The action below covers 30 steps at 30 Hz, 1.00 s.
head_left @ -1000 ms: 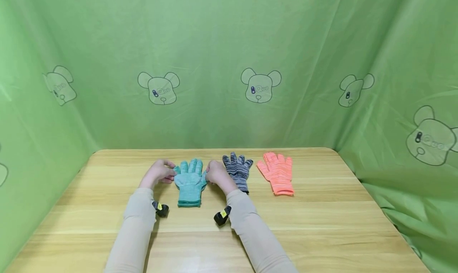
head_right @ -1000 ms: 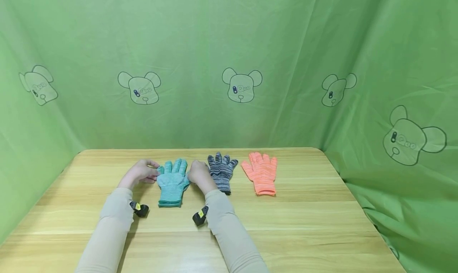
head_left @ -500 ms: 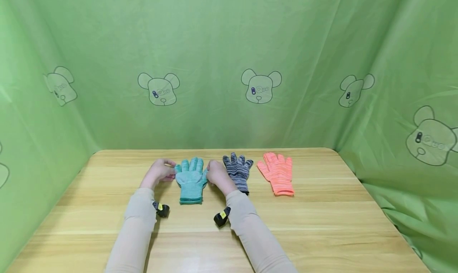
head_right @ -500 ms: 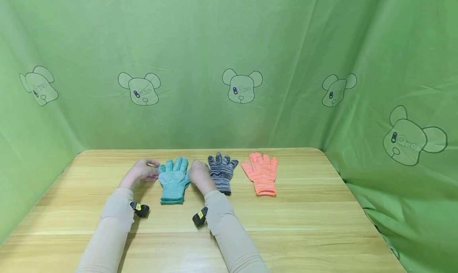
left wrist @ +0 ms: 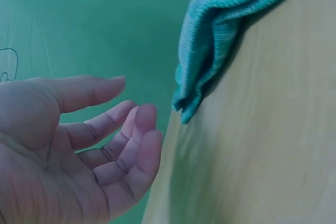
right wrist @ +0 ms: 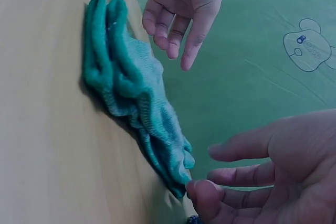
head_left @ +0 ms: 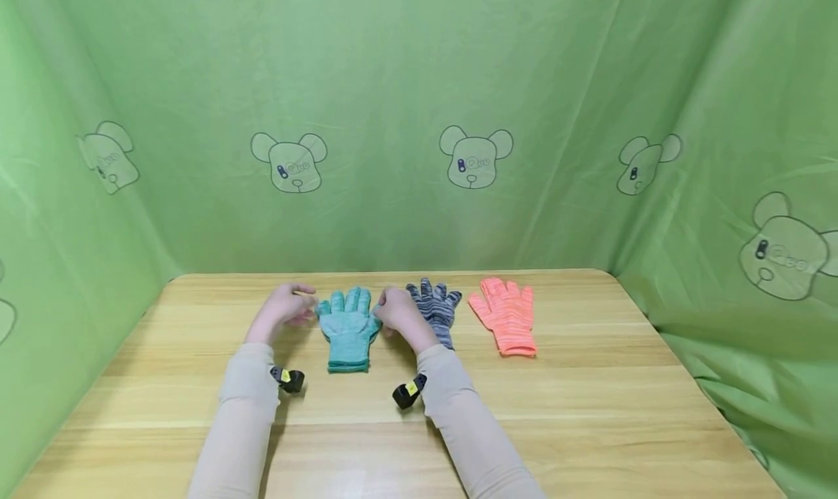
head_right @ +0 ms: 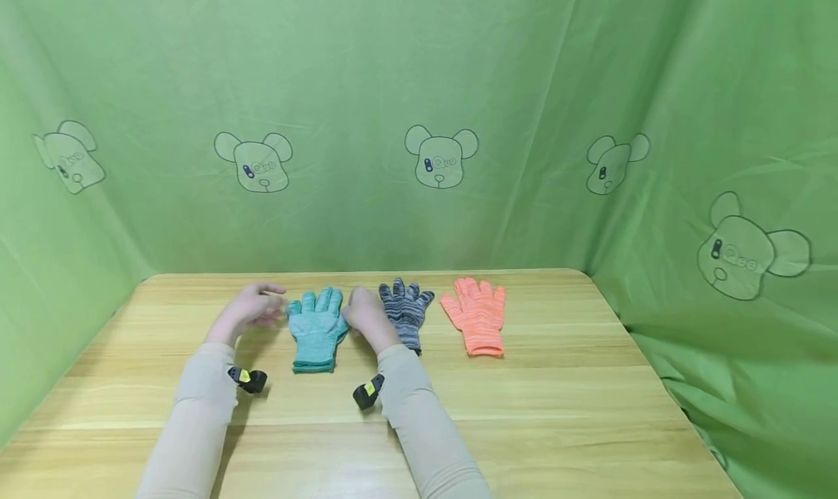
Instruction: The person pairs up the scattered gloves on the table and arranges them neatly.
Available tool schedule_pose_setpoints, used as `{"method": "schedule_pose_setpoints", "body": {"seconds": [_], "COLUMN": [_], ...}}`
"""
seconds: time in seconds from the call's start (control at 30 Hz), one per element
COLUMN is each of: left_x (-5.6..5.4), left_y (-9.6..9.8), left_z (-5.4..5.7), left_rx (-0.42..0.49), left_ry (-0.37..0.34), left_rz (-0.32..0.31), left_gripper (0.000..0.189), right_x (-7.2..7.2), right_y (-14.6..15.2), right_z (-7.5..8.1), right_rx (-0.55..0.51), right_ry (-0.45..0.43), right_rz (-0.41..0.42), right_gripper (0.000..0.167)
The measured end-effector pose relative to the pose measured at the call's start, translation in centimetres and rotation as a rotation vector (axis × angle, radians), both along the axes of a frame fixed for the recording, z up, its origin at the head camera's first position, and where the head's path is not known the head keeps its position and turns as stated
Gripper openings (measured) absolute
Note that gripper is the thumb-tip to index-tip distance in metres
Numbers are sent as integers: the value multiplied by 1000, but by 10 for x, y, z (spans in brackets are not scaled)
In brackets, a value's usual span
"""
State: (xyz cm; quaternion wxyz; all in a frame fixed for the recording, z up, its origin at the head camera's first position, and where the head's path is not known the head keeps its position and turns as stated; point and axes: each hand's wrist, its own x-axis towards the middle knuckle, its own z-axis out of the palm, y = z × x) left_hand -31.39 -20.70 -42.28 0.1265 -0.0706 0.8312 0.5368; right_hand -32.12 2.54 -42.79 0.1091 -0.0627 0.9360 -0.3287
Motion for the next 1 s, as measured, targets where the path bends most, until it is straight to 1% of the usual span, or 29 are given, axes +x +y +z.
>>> {"method": "schedule_pose_setpoints", "body": {"seconds": [0.13, 0.23, 0.4, 0.43, 0.63, 0.7, 0.83, 0.93, 1.0], "left_x": [-1, 0, 5, 6, 11, 13, 16, 19, 21], "left_y": [-1, 0, 1, 1, -3, -4, -4, -2, -1], "left_z": [5, 9, 15, 15, 23, 26, 29, 30, 30], "left_rx": [-20, -19, -22, -24, -74, -89, -136, -209, -266], "left_ry": [1, 1, 26, 32, 60, 74, 128, 197, 250], "left_rz": [-2, -1, -15, -18, -44, -55, -89, -131, -165], "left_gripper": [45, 44, 45, 46, 58, 60, 66, 71, 70], "right_x": [3, 3, 3, 3, 6, 7, 9, 11, 13], "right_y": [4, 9, 22, 24, 39, 44, 55, 64, 71], "right_z": [8, 12, 16, 17, 26, 27, 30, 31, 32], "right_rx": [-33, -44, -76, -75, 2, 0, -17, -15, -5], "right_ry": [-7, 6, 35, 40, 135, 152, 174, 195, 210], "right_rz": [-7, -8, -2, -8, -35, -43, -64, -76, -75], "right_gripper": [8, 14, 20, 21, 23, 22, 23, 27, 31]}}
